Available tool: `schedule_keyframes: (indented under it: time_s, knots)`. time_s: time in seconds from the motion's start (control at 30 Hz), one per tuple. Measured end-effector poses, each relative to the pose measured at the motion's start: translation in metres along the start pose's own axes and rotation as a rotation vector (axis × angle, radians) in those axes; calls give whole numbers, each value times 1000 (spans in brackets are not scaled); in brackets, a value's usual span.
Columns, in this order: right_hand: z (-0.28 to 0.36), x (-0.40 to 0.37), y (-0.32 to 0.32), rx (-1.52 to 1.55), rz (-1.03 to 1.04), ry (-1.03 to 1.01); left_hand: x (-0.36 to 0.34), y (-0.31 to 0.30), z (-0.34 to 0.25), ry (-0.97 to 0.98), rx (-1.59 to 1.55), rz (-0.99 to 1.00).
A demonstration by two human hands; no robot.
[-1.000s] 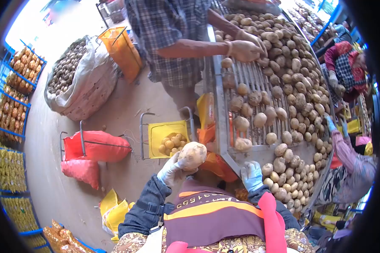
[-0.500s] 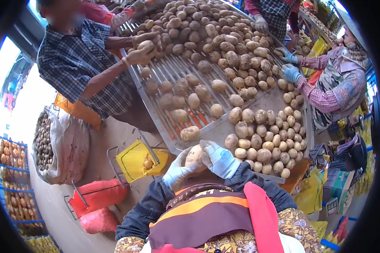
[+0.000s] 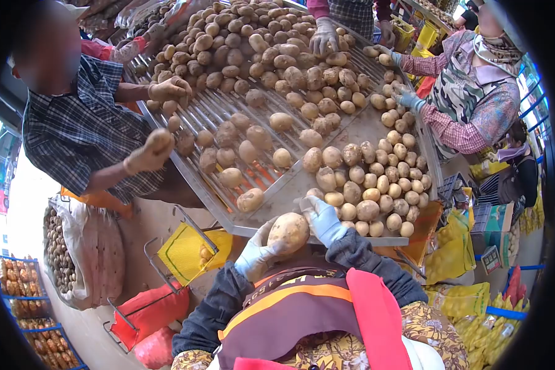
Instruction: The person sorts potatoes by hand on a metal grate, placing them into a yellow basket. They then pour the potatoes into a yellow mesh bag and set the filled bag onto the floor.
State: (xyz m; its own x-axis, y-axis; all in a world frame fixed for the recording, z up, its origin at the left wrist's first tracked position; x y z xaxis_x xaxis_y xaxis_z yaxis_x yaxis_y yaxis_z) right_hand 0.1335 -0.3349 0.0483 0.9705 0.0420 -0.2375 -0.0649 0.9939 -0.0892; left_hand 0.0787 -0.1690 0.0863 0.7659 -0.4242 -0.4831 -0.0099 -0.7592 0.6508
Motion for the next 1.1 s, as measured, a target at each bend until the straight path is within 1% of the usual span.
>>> schedule_keyframes:
  time_s: [0.03,0.07,0.13,0.17,0.23,0.27,0.3,0.37,0.4,0.43,0.5,0.53,0.63,0.67,0.7,0.77,0.8,0.83,0.87,0.9,0.93,0.97,1.0,1.03,1.07,1.1]
  knots:
    - [3,-4,0,221,-6,40,0,-1,2,0,-26,9]
    - [8,-9,-1,220,-4,41,-1,-3,2,1,-28,8]
    - [31,-22,-1,155,43,-295,-3,-3,-1,-31,-30,-19]
    - [31,-22,0,156,44,-297,-2,-4,0,-28,-29,-20]
    - [34,-26,11,124,197,-339,-1,-5,3,-31,13,-15]
    - [39,-24,5,17,119,-384,-2,-6,5,-36,14,-13]
    - [26,-15,0,105,6,-209,-3,-4,5,-24,19,16]
    - [-22,8,-20,133,-206,-106,-2,-2,0,-13,32,54]
    - [-3,-6,-23,255,-143,229,-4,0,-3,-12,8,74]
    - [5,-14,-23,252,-141,232,-7,0,-4,-9,-21,89]
    - [30,-28,-11,127,14,-149,-6,-4,-2,6,-6,60]
    - [32,-34,-1,256,122,-88,-5,-6,0,-3,-3,48]
    - [21,-24,0,287,105,-65,-1,-8,4,-14,4,25]
    - [19,-18,-4,292,50,-18,-1,-9,4,-11,4,8]
    - [15,-14,-6,294,46,-21,0,-10,6,-12,8,11]
    - [-9,3,-16,413,-53,76,4,-10,4,35,-71,51]
    - [-16,5,-16,357,-1,31,5,-8,5,35,-73,48]
    - [-5,-3,-9,356,1,34,8,-7,2,143,74,-4]
    - [8,-17,4,373,74,-8,8,-5,0,247,222,-54]
    - [19,-26,14,389,144,-52,11,-4,5,243,222,-53]
    - [2,-20,18,408,88,129,15,-2,6,323,309,-44]
    - [5,-20,15,407,86,129,16,0,4,406,397,-35]
    - [12,-23,15,723,98,289,15,1,3,316,283,-52]
    - [15,-25,17,1040,109,450,16,-2,4,315,283,-53]
    - [7,-22,20,1244,158,473,16,-9,1,383,278,-100]
    - [8,-21,20,1243,158,474,14,-9,-6,450,272,-147]
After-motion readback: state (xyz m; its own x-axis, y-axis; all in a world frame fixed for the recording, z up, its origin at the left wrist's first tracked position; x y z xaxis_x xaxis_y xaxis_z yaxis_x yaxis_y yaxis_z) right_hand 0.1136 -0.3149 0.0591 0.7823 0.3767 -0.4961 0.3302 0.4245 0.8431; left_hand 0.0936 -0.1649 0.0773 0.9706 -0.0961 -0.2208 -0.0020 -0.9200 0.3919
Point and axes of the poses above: each hand's wrist, its own x-axis towards the middle knuckle, its own y-axis out of the palm, z = x × y, the point moved 5 cm from there along x, towards the middle knuckle, and after that the axes turned 4 degrees about -z, right-handed, at the moved point
